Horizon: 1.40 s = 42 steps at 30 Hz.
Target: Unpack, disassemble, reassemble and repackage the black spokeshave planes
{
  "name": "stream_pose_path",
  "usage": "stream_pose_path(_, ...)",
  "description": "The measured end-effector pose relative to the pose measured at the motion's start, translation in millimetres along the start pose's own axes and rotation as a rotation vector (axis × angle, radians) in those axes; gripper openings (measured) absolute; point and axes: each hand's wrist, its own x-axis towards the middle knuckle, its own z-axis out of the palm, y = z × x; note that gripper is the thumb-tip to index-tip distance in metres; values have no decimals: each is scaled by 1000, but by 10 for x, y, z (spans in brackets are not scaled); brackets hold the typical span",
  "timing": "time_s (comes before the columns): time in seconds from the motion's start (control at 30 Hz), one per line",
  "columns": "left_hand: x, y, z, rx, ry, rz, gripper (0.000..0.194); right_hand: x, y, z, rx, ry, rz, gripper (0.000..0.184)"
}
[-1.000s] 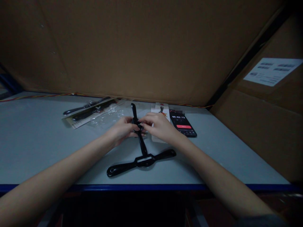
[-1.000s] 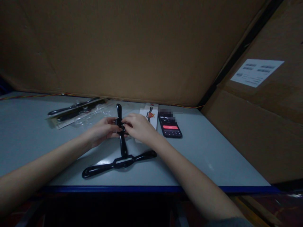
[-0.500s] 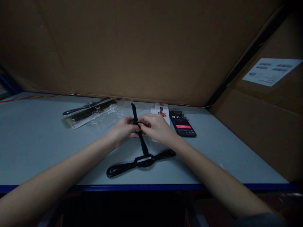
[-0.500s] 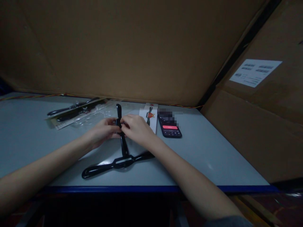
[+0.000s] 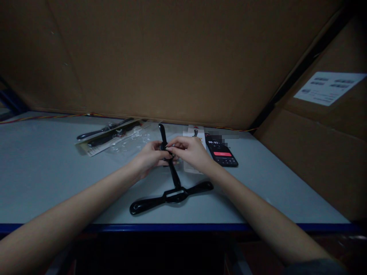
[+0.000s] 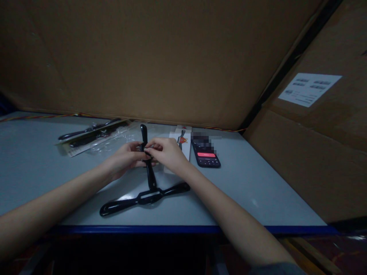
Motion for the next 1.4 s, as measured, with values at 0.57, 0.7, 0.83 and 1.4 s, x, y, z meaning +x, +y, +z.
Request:
stream_pose_path(0.57,-62,45,65,2,-26,-55,28,-10,-10,46,-383,90,-198,11)
stream_pose_path(0.7,-59,44,59,14,-22,-43,25,-17,-6,45,-238,59,-138,15)
stream_pose_path(0.83,-39,48,44,-10,-23,-23,23,-16,0,3,-154,39,-129,28)
stream_pose_path(1.4,0,75,5,-28,71,-2,25,-58,-34,-87,-419,-38,-366,33)
